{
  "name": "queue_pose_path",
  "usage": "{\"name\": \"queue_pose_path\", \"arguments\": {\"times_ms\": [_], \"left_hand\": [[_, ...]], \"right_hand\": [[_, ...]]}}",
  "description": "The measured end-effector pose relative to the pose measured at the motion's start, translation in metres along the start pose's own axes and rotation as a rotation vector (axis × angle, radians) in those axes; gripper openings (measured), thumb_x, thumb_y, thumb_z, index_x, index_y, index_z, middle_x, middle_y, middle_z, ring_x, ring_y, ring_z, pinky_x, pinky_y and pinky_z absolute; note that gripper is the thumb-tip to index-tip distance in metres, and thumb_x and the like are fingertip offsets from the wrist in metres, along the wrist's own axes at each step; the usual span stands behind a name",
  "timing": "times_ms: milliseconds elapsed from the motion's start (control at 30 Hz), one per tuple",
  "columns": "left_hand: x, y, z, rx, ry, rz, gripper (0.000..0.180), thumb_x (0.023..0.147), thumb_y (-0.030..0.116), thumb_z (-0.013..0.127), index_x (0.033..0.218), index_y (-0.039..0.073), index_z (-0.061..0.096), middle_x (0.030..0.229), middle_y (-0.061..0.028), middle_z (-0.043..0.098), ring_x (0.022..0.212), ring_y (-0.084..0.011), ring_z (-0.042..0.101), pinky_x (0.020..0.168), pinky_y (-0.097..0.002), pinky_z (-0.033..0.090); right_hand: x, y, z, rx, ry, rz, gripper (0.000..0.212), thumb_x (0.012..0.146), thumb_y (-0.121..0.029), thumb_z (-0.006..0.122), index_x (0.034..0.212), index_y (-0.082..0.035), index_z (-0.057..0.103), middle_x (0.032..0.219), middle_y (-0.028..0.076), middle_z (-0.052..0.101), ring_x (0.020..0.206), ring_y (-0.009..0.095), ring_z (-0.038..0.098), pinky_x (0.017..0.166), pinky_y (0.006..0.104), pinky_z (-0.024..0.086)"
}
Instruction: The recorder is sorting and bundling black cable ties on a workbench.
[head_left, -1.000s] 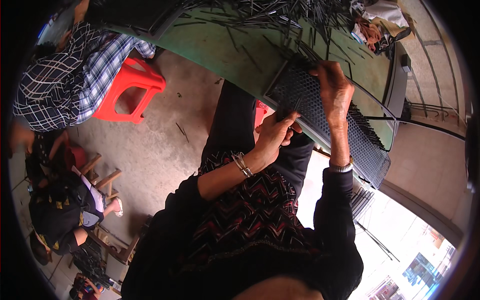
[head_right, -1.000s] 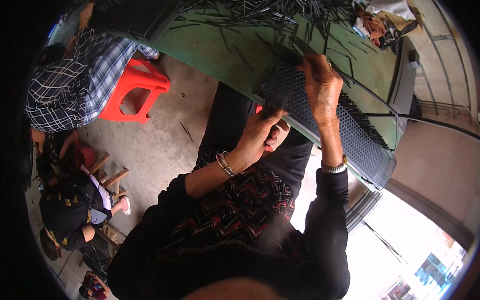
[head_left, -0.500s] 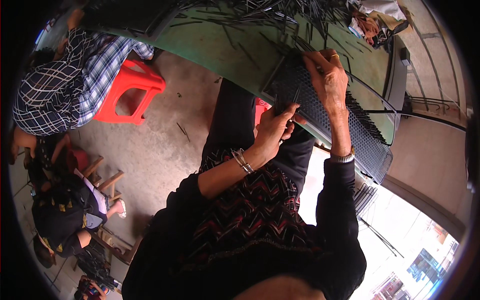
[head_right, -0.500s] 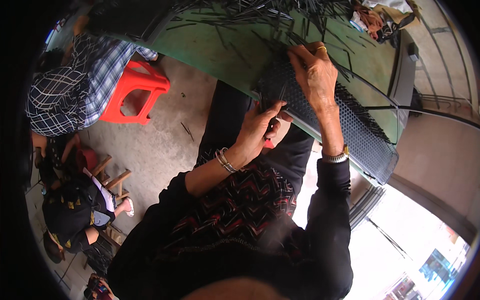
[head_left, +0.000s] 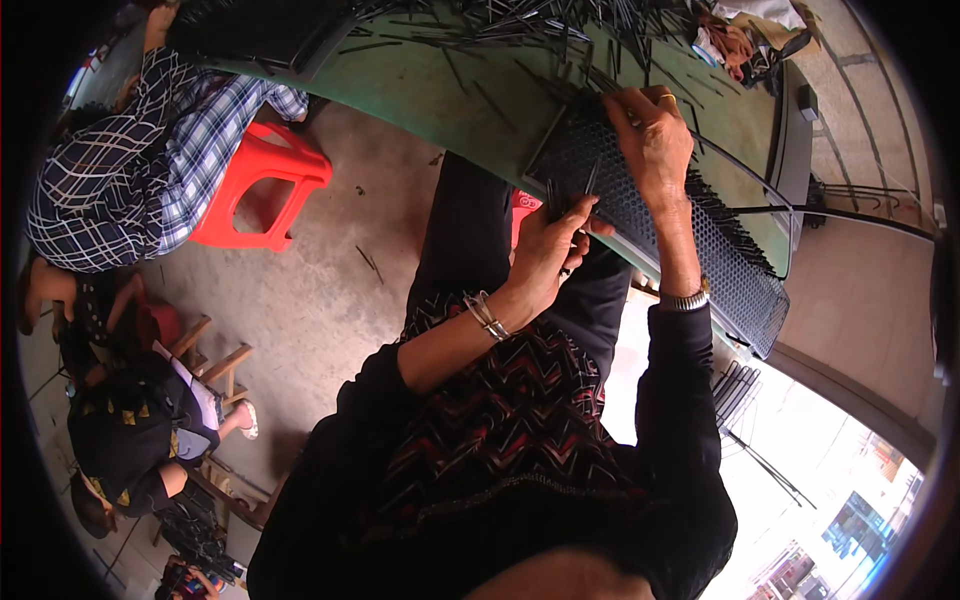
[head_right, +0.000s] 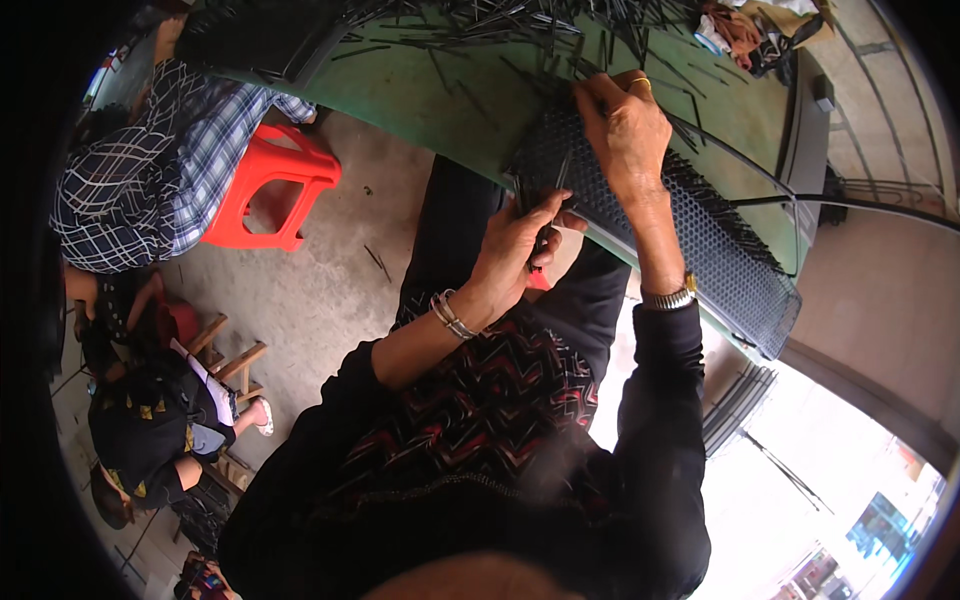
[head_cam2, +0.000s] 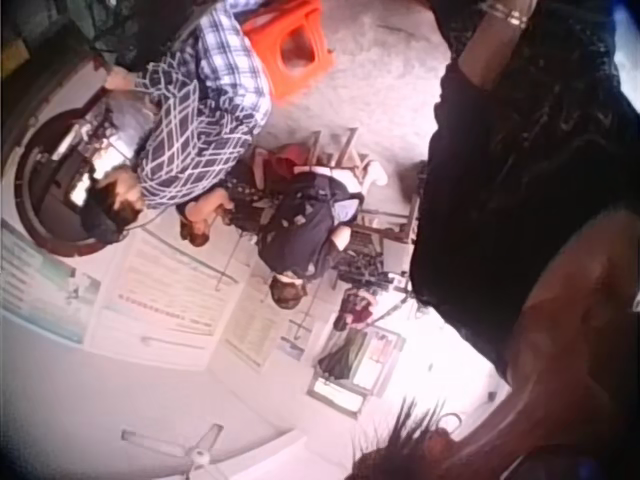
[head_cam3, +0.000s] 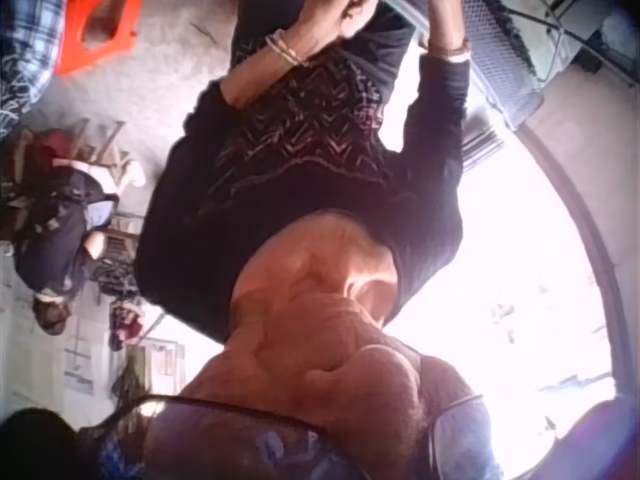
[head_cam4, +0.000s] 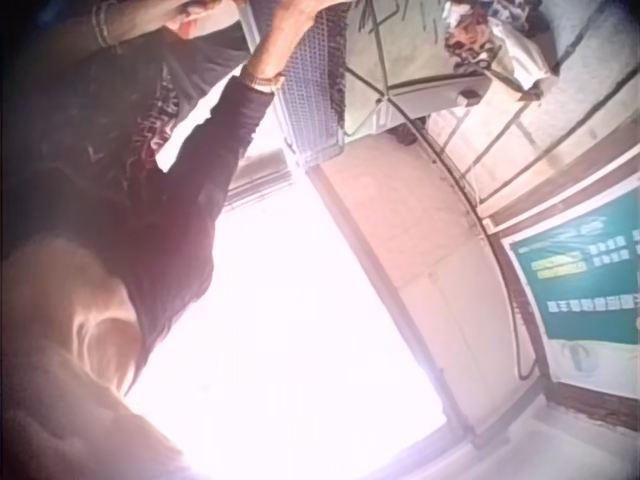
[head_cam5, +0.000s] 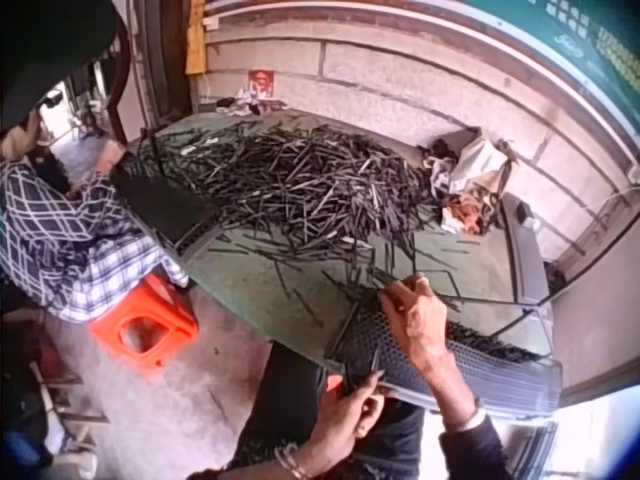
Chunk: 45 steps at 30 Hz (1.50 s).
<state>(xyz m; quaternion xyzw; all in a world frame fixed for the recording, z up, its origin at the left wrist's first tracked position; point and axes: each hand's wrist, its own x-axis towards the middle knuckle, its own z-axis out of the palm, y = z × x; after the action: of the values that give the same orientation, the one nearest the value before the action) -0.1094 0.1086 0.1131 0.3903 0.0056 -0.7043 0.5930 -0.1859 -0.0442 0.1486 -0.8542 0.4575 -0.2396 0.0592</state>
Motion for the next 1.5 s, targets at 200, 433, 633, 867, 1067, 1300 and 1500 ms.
{"name": "queue_pose_path", "arguments": {"times_ms": [200,433,633,867,1067,1300,1500], "left_hand": [[0.001,0.001,-0.003,-0.019,-0.006,0.008,0.014,0.091,0.023,0.065,0.093,0.01,0.06,0.077,-0.0075,0.069,0.05,-0.0035,0.047,0.039,-0.0165,0.029],[0.003,0.005,-0.004,-0.049,0.003,0.014,0.013,0.091,0.022,0.066,0.093,0.01,0.06,0.079,-0.0091,0.07,0.048,-0.0041,0.047,0.038,-0.0168,0.028],[0.001,0.004,0.002,0.033,-0.021,0.008,0.018,0.094,0.027,0.061,0.096,0.009,0.061,0.081,-0.0077,0.07,0.051,-0.0048,0.049,0.04,-0.0173,0.029],[-0.002,0.007,0.001,0.129,-0.067,-0.005,0.022,0.098,0.027,0.055,0.101,0.006,0.058,0.085,-0.0129,0.069,0.054,-0.0043,0.048,0.041,-0.0165,0.031],[0.002,0.006,0.001,0.214,-0.072,-0.051,0.03,0.098,0.035,0.054,0.101,0.005,0.056,0.08,-0.0136,0.068,0.051,-0.0061,0.048,0.039,-0.0198,0.033],[0.01,0.012,-0.013,0.229,-0.146,-0.135,0.042,0.097,0.047,0.048,0.102,0.005,0.053,0.069,-0.0073,0.063,0.039,-0.0066,0.041,0.034,-0.0203,0.03],[0.014,-0.003,-0.002,0.27,-0.144,-0.15,0.034,0.099,0.034,0.052,0.088,0.002,0.058,0.059,-0.0032,0.056,0.039,-0.0067,0.035,0.038,-0.0215,0.025]], "right_hand": [[-0.005,-0.005,0.008,-0.081,0.048,0.01,0.012,0.086,-0.024,0.067,0.094,-0.015,0.07,0.085,0.008,0.06,0.072,0.025,0.063,0.065,0.0361,0.049],[-0.023,-0.004,-0.009,0.189,-0.022,0.074,0.031,0.087,-0.029,0.068,0.11,-0.009,0.066,0.079,0.005,0.06,0.065,0.016,0.057,0.062,0.0306,0.047],[-0.038,0.003,-0.029,0.805,-0.59,0.417,0.022,0.089,-0.019,0.065,0.099,0.001,0.065,0.073,0.002,0.061,0.064,0.008,0.053,0.059,0.0236,0.043],[-0.038,0.004,-0.034,0.938,-0.605,0.461,0.019,0.088,-0.014,0.062,0.099,0.001,0.065,0.072,0.003,0.062,0.064,0.009,0.056,0.061,0.0231,0.045],[-0.033,0.003,-0.045,0.891,-0.685,0.489,0.019,0.089,-0.011,0.06,0.101,0.004,0.063,0.077,0.006,0.064,0.069,0.014,0.064,0.064,0.025,0.051],[-0.03,0.005,-0.051,0.821,-0.187,0.443,0.017,0.094,-0.008,0.057,0.102,0.006,0.061,0.083,0.01,0.067,0.074,0.016,0.067,0.07,0.0274,0.055],[-0.025,0.005,-0.02,0.47,0.141,0.282,0.013,0.094,-0.006,0.056,0.102,0.004,0.061,0.081,0.009,0.069,0.077,0.012,0.066,0.075,0.0252,0.053]]}}
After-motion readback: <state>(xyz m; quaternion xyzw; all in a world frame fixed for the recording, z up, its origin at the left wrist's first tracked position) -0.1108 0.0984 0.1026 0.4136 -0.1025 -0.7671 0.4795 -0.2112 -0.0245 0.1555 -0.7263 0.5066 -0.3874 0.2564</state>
